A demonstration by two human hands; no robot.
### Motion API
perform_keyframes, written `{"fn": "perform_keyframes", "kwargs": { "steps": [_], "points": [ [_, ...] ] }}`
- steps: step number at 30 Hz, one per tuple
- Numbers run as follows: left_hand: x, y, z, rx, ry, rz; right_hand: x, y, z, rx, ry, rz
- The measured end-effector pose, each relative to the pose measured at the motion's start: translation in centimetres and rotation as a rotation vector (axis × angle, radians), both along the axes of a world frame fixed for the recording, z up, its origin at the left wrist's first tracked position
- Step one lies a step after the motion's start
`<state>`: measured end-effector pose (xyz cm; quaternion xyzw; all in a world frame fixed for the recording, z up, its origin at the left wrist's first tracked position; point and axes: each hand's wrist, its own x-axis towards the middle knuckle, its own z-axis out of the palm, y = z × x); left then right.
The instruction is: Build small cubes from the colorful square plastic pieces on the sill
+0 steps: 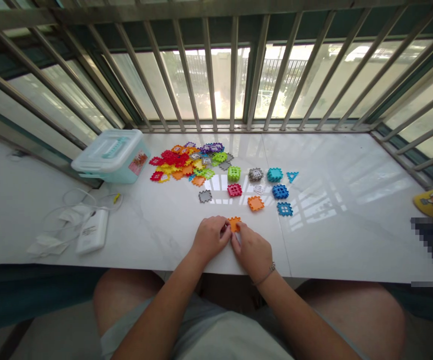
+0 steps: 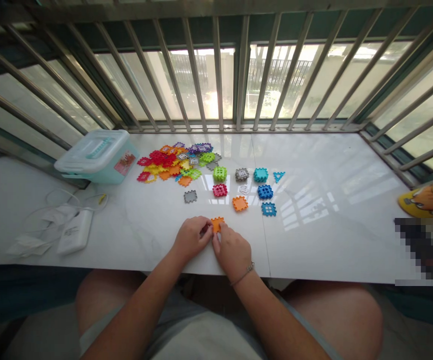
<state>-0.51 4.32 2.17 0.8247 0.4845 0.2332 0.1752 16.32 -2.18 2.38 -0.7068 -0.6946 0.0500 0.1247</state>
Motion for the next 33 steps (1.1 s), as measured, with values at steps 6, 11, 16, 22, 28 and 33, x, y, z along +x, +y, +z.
{"fn": "perform_keyframes", "kwargs": {
  "steps": [6, 11, 16, 22, 28, 33],
  "points": [
    [-0.06, 0.01, 0.11, -0.019, -0.005, -0.002, -0.02, -0.03, 0.0, 0.022, -0.006, 0.002],
    [-0.07, -0.05, 0.12, -0.02, -0.015, -0.006, 0.02, -0.05, -0.05, 0.018, 0.008, -0.001],
    [-0.08, -0.06, 0.21, -0.022, -0.022, -0.005, 0.03, -0.1, -0.15, 0.023, 0.011, 0.003],
    [-0.11, -0.03, 0.09, -0.031, -0.018, -0.003, -0.04, -0.11, -0.2, 0.053, -0.006, -0.046],
    [-0.14, 0.03, -0.19, -0.014, -0.047, 0.022, -0.18, 0.0, -0.38, 0.032, -0.02, -0.068],
    [-0.09, 0.08, -0.17, 0.01, -0.06, 0.021, -0.15, 0.0, -0.49, 0.021, -0.005, -0.062]
  ]
}}
